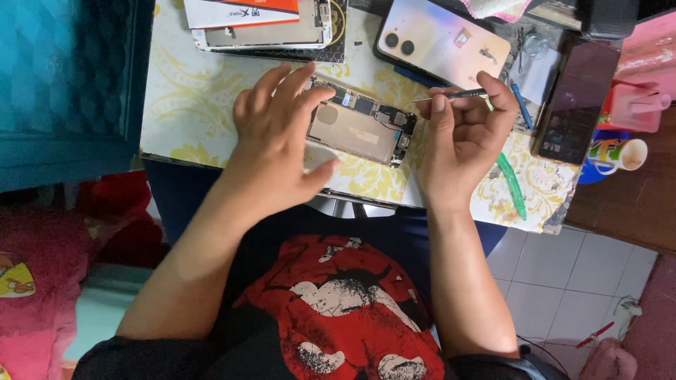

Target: Disassembling a smartphone to access and inspect internal components like the motherboard and screen assembly.

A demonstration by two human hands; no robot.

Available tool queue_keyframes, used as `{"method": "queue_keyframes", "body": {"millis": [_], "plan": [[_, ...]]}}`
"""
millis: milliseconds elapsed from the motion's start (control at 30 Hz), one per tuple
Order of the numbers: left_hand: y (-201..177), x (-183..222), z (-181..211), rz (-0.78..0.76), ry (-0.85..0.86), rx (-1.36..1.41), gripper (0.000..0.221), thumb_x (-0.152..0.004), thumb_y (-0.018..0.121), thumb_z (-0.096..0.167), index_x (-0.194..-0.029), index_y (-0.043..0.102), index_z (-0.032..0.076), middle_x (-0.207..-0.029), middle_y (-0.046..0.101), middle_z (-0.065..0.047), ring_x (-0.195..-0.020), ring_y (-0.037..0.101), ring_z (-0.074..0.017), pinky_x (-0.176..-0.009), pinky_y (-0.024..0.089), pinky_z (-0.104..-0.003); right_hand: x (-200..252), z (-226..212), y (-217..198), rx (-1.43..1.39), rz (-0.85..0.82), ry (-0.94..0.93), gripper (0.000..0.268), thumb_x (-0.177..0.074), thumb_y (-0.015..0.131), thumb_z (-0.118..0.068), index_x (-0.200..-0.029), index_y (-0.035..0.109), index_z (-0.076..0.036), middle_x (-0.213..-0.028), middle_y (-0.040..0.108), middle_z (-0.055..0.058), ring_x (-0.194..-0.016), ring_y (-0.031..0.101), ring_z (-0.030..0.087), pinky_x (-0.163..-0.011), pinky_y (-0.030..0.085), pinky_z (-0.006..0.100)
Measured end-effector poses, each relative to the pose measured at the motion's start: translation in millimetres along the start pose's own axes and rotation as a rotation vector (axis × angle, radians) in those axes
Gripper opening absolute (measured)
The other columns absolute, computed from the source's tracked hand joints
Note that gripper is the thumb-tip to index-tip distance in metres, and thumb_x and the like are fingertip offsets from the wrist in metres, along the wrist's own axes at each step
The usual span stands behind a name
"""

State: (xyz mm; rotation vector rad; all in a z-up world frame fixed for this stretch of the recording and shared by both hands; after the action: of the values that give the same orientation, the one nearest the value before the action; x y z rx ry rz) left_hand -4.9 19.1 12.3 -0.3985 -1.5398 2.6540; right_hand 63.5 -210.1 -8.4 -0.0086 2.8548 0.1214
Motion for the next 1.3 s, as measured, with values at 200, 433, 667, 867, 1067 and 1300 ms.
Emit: {"method": "queue_keyframes", "body": {"millis": [200, 433, 667, 867, 1067, 1300], "plan": [[-26, -8, -9, -0.106, 0.067, -0.049, 0.075, -0.078, 0.091, 0.039, -0.139, 0.057, 0.012, -0.134, 0.056, -0.01, -0.125, 0.048, -0.0365, -0.095, 0.042, -0.053, 0, 0, -5, 0.016, 0.035, -0.01, 0.034, -0.114, 0.063, -0.008, -0.142, 0.044, -0.016, -0.105, 0.061, 0.013, -0.105, 0.073, 0.029, -0.092, 0.064, 0.042], [-31, -17, -4, -0.398, -0.055, -0.155, 0.087, -0.069, 0.092, 0.051, -0.139, 0.06, 0.011, -0.119, 0.059, -0.016, -0.106, 0.06, -0.0363, -0.078, 0.052, -0.049, 3, 2, -11, -0.045, 0.049, -0.018, 0.035, -0.116, 0.063, -0.011, -0.145, 0.045, -0.018, -0.107, 0.059, 0.009, -0.111, 0.072, 0.033, -0.095, 0.064, 0.047], [-27, -27, 11, -0.503, -0.201, -0.21, 0.042, -0.102, 0.062, 0.055, -0.098, 0.065, 0.013, -0.082, 0.069, 0.0, -0.066, 0.064, -0.0245, -0.049, 0.048, -0.042, -1, 4, -14, -0.107, 0.102, -0.024, 0.035, -0.114, 0.065, -0.008, -0.142, 0.046, -0.016, -0.099, 0.06, 0.006, -0.109, 0.071, 0.029, -0.088, 0.064, 0.044], [-32, -38, 35, -0.695, -0.354, 0.082, 0.029, -0.092, 0.057, 0.034, -0.113, 0.054, 0.015, -0.087, 0.07, -0.007, -0.072, 0.063, -0.0292, -0.058, 0.043, -0.045, 0, 4, -15, -0.148, 0.094, -0.026, 0.036, -0.114, 0.064, -0.007, -0.144, 0.045, -0.016, -0.102, 0.061, 0.005, -0.112, 0.068, 0.028, -0.087, 0.064, 0.045], [2, -28, 10, -0.551, -0.602, 0.828, 0.012, -0.09, 0.049, 0.015, -0.1, 0.044, 0.012, -0.081, 0.049, -0.005, -0.067, 0.046, -0.0174, -0.06, 0.034, -0.036, 0, 6, -17, -0.165, 0.118, -0.032, 0.035, -0.114, 0.064, -0.008, -0.143, 0.045, -0.015, -0.103, 0.066, 0.011, -0.097, 0.068, 0.028, -0.086, 0.062, 0.045], [37, -26, 6, -0.115, -0.378, 1.531, 0.078, -0.095, 0.068, 0.026, -0.157, 0.023, 0.013, -0.159, 0.043, -0.017, -0.147, 0.044, -0.0363, -0.119, 0.044, -0.054, 0, 3, -17, -0.135, 0.139, -0.034, 0.035, -0.114, 0.062, -0.01, -0.143, 0.043, -0.015, -0.103, 0.065, 0.016, -0.084, 0.067, 0.028, -0.085, 0.061, 0.044]]}}
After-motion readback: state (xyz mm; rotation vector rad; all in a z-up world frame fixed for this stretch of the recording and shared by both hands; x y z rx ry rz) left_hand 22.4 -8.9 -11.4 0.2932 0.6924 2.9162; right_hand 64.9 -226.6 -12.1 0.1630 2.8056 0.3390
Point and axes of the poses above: each hand's wrist, its own x-axis away from the middle knuckle, its own y-axis out of the palm, z = x × y, the point moved 1 cm from there along -x, towards the middle knuckle
